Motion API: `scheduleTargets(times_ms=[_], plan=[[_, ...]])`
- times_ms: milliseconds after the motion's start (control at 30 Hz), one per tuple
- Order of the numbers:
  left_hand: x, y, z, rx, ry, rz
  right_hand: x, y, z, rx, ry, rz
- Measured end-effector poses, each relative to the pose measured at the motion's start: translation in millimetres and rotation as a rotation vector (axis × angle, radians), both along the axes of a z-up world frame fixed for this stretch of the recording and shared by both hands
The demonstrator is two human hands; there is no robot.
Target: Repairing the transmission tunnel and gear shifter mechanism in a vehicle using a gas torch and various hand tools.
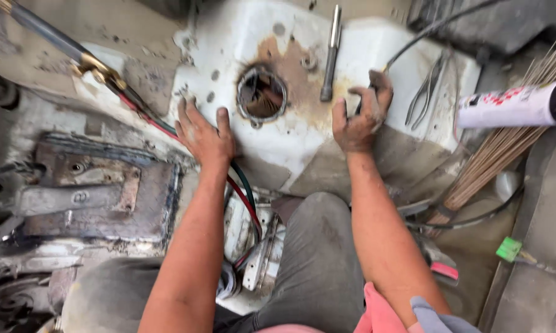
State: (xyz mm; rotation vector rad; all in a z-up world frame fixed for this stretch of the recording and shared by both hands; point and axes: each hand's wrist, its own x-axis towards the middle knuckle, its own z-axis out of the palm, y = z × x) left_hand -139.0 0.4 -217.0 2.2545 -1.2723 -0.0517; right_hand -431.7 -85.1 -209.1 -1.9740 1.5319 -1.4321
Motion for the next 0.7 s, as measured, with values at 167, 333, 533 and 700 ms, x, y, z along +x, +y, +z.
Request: scheduleTargets(times_ms=[167, 333, 533, 700], plan=[[-1.6, 0.9, 0.7, -0.01, 0.022, -0.011, 1.1, -0.6, 2.0, 0.026, 0.013, -0.028], [-1.6, -0.2, 2.9, 0.036, -0.009, -0.04, 7.6, -1.9, 7.8, 0.098, 0.062, -0.053], [-3.8, -4.2, 7.1, 0.085, -0.001, -0.046, 6.0, -2.1, 6.4, 0.104, 0.051, -0.066], [-4.8, -3.7, 6.4, 0.063, 0.005, -0.028, 3.7, -2.7, 2.5, 0.096, 0.079, -0.05]])
